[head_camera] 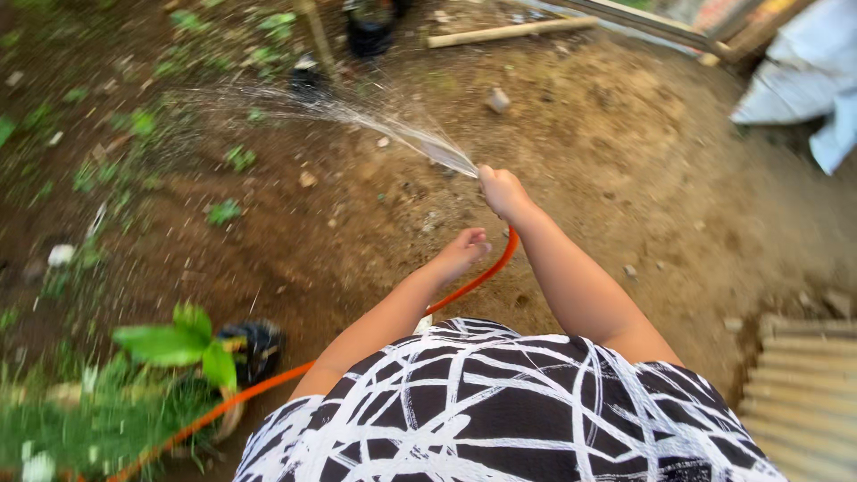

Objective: The person holds an orange garden hose and directs the spray of water onto various plants, moving around the outdoor garden area to water different sections of vegetation and potted plants.

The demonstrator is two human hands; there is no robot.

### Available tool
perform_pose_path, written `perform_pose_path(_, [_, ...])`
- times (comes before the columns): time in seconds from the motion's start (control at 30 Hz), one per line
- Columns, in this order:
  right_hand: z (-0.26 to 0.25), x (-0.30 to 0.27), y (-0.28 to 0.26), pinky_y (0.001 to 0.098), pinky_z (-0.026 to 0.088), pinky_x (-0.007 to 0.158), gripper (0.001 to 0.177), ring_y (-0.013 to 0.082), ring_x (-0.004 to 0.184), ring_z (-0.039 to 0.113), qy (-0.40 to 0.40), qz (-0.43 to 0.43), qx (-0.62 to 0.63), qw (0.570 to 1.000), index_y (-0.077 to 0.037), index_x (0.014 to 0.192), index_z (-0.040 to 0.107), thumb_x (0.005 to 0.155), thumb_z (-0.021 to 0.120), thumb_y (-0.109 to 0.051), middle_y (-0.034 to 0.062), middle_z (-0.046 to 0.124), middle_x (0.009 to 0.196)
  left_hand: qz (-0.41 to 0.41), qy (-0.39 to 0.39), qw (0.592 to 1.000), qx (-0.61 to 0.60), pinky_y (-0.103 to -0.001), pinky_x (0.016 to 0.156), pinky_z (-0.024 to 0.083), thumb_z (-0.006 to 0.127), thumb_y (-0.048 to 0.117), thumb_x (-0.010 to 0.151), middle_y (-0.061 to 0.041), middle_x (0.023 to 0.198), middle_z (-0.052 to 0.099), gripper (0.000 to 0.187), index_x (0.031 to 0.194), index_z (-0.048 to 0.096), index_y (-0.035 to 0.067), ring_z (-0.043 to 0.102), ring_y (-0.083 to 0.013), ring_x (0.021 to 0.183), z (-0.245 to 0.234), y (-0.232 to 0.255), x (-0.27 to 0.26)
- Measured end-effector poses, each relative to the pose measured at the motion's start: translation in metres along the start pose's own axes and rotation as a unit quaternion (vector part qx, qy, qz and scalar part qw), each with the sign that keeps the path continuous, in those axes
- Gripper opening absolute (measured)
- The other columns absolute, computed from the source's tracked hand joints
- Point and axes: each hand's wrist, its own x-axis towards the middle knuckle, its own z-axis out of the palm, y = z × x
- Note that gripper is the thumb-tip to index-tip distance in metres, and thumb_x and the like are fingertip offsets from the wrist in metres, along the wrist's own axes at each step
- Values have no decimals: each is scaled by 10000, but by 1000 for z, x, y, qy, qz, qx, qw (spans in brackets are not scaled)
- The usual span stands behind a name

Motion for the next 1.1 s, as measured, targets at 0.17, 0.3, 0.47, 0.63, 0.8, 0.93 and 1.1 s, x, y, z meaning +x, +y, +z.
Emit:
perform_pose_path(0.17, [-38,68,65,447,457,578,497,267,549,537,117,-111,48,986,-16,758,640,1012,403,-371,132,572,607,24,-73,995,63,-394,1091,425,728,326,925,-130,1526,441,734,1530,384,94,473,-243,1361,31,30,66])
perform_pose_path(0.3, [-62,83,93,439,468,613,412,250,615,519,147,-165,49,974,-13,798,628,1014,454,-318,140,583,663,25,-158,968,191,-386,1057,418,723,315,887,-135,1456,549,712,1509,434,122,541,-246,1306,67,50,92])
perform_pose_path(0.47, [-111,73,106,410,448,614,414,195,643,545,138,-70,152,976,-14,813,624,980,493,-370,61,574,654,35,-179,951,249,-396,934,493,710,320,912,-124,1215,681,492,1337,564,122,653,-243,1101,111,23,156])
perform_pose_path(0.63, [-199,124,153,389,420,560,406,164,600,484,133,-90,207,965,-46,781,601,983,471,-373,32,509,633,9,-123,923,364,-431,830,538,653,330,958,-157,992,749,277,1141,639,123,719,-307,933,148,19,227])
perform_pose_path(0.8, [-329,166,190,359,397,541,423,126,615,470,122,-127,193,965,-63,723,573,1016,465,-348,-9,505,656,92,-50,867,488,-533,789,507,602,302,969,-214,964,698,275,1171,516,137,675,-424,926,228,103,318])
perform_pose_path(0.93, [-434,198,213,328,401,549,340,117,643,434,136,-222,185,948,-70,780,585,988,494,-324,-16,492,689,138,-39,854,500,-549,771,515,604,232,931,-195,981,718,280,1192,520,174,681,-422,927,298,168,396])
perform_pose_path(1.1, [-547,210,217,371,386,593,370,159,648,387,117,-223,140,958,-44,772,500,1008,429,-320,22,435,699,130,-66,860,489,-543,751,515,591,191,896,-203,1000,700,383,1263,481,168,680,-418,925,386,234,463])
